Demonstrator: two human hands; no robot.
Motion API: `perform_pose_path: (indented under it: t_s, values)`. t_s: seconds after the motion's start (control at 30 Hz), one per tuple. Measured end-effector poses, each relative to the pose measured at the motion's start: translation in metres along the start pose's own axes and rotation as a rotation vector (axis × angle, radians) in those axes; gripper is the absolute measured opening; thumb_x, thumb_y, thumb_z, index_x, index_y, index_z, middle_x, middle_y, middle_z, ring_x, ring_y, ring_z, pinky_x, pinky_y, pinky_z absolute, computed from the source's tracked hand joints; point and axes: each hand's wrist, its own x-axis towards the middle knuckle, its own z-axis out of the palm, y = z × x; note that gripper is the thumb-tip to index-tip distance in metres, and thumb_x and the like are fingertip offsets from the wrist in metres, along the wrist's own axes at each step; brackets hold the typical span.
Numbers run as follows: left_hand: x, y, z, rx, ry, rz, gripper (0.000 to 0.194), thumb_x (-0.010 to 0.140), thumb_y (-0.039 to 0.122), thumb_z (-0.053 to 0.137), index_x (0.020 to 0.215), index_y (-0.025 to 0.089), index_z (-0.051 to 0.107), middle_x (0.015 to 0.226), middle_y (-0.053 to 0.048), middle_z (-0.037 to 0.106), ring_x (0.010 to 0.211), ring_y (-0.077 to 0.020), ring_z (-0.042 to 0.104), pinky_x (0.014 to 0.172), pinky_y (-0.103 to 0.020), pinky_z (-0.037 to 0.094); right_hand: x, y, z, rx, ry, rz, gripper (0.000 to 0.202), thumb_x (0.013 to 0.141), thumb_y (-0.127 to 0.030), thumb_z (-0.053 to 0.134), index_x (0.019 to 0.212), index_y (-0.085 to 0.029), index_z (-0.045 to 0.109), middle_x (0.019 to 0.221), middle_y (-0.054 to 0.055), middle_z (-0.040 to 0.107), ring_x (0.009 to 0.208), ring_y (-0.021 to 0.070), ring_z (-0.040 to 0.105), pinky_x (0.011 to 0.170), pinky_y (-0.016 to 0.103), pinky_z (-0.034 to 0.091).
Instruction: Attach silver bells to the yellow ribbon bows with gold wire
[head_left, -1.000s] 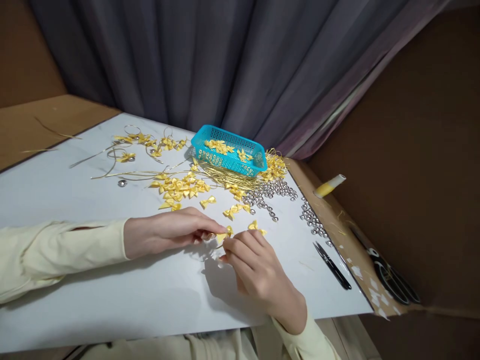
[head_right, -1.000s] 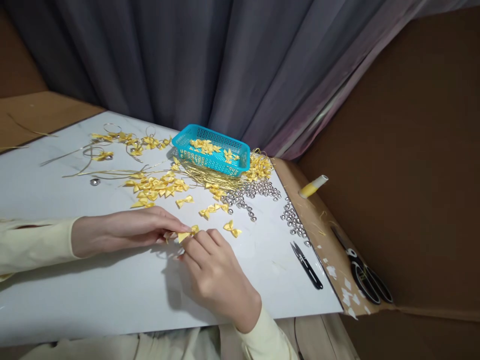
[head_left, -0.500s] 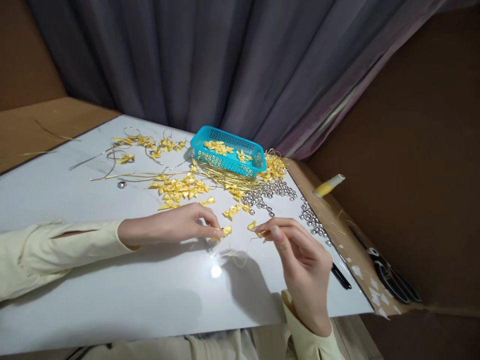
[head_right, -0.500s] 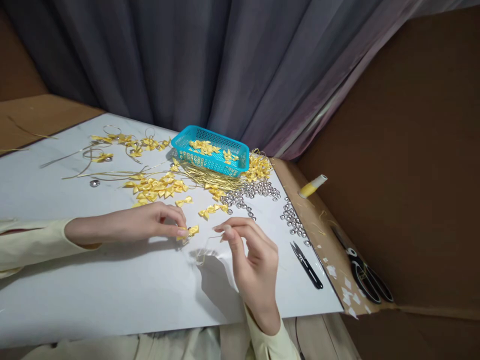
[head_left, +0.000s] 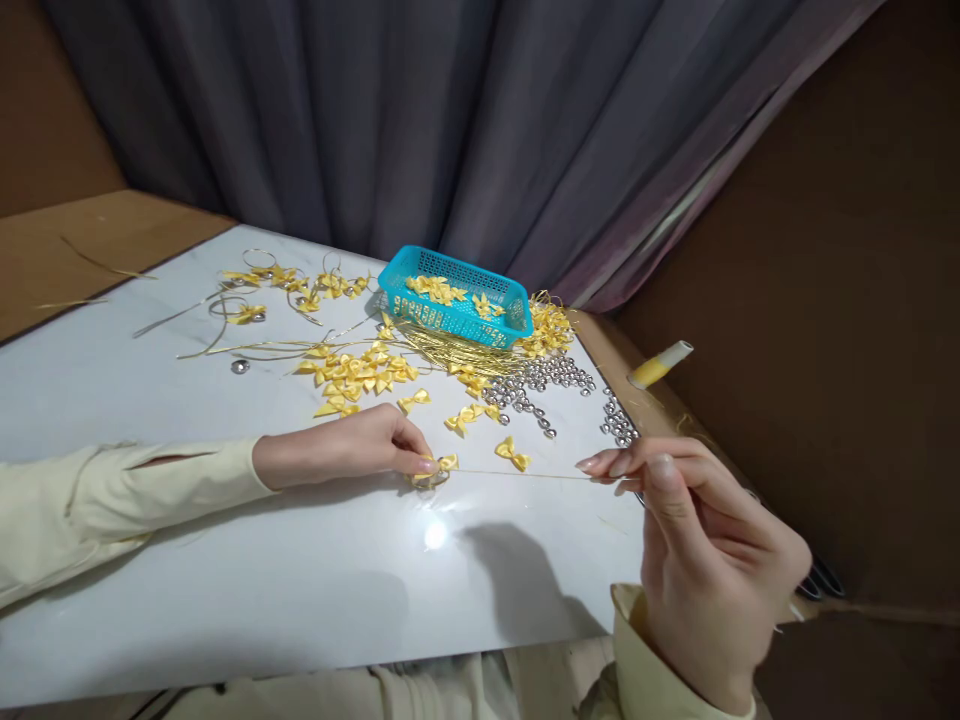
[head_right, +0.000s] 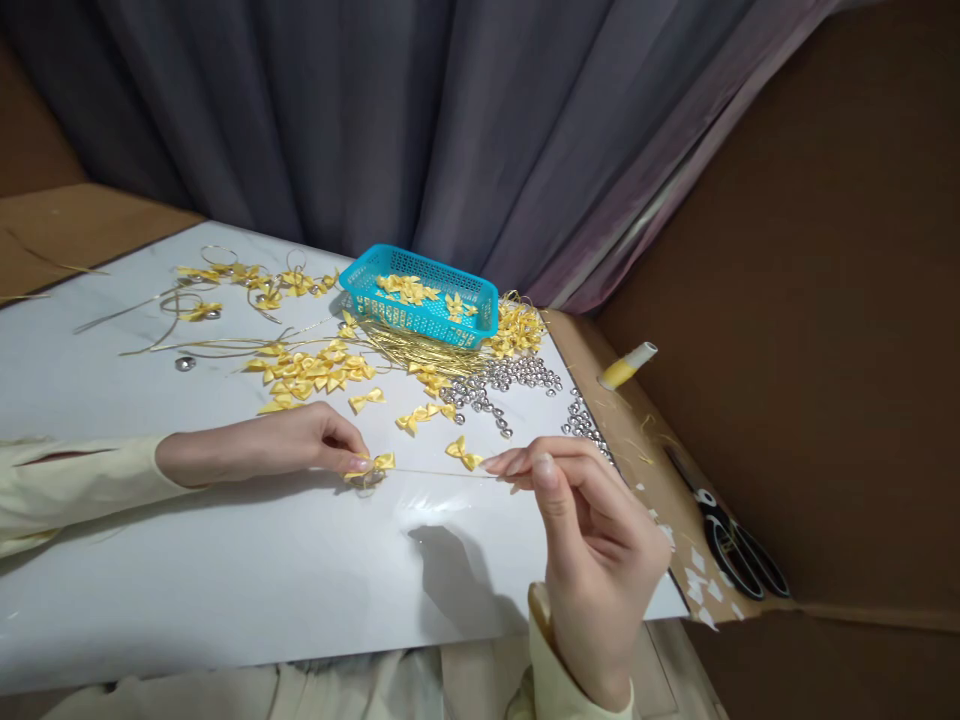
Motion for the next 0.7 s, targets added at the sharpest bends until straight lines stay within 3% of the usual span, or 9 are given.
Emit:
perform_pose_path:
  t_s: [0.2, 0.4, 0.7]
  values:
    - [0.004, -0.004, 0.002, -0.115, 0.028, -0.021, 0.02, 0.072, 0.037, 0.068, 0.075, 0.018, 0.072, 0.079, -0.002, 0.072, 0.075, -0.0183, 0.063, 0.066, -0.023, 0.043, 0.001, 0.003, -0.001, -0.037, 0.0, -0.013, 0.023, 0.088, -0.014, 0.061, 0.065, -0.017, 0.065, 0.071, 0.002, 0.06, 0.065, 0.016, 0.062, 0.061, 0.031, 0.051]
    - [0.003, -0.003, 0.002, -0.093, 0.006, -0.024, 0.022, 0.072, 0.039, 0.068, 0.073, 0.018, 0.073, 0.077, -0.002, 0.073, 0.074, -0.0186, 0.062, 0.065, -0.024, 0.042, 0.001, 0.001, -0.002, -0.082, 0.029, -0.014, 0.022, 0.087, -0.013, 0.062, 0.065, -0.017, 0.064, 0.071, 0.003, 0.059, 0.064, 0.0166, 0.061, 0.058, 0.033, 0.051]
    - [0.002, -0.002, 0.002, -0.068, 0.007, -0.032, 0.018, 0.073, 0.034, 0.067, 0.072, 0.017, 0.072, 0.077, -0.003, 0.072, 0.073, -0.0182, 0.062, 0.064, -0.024, 0.041, 0.009, -0.008, -0.007, -0.07, 0.198, -0.119, 0.023, 0.082, -0.005, 0.062, 0.063, -0.017, 0.068, 0.066, 0.003, 0.058, 0.057, 0.0176, 0.058, 0.052, 0.037, 0.045]
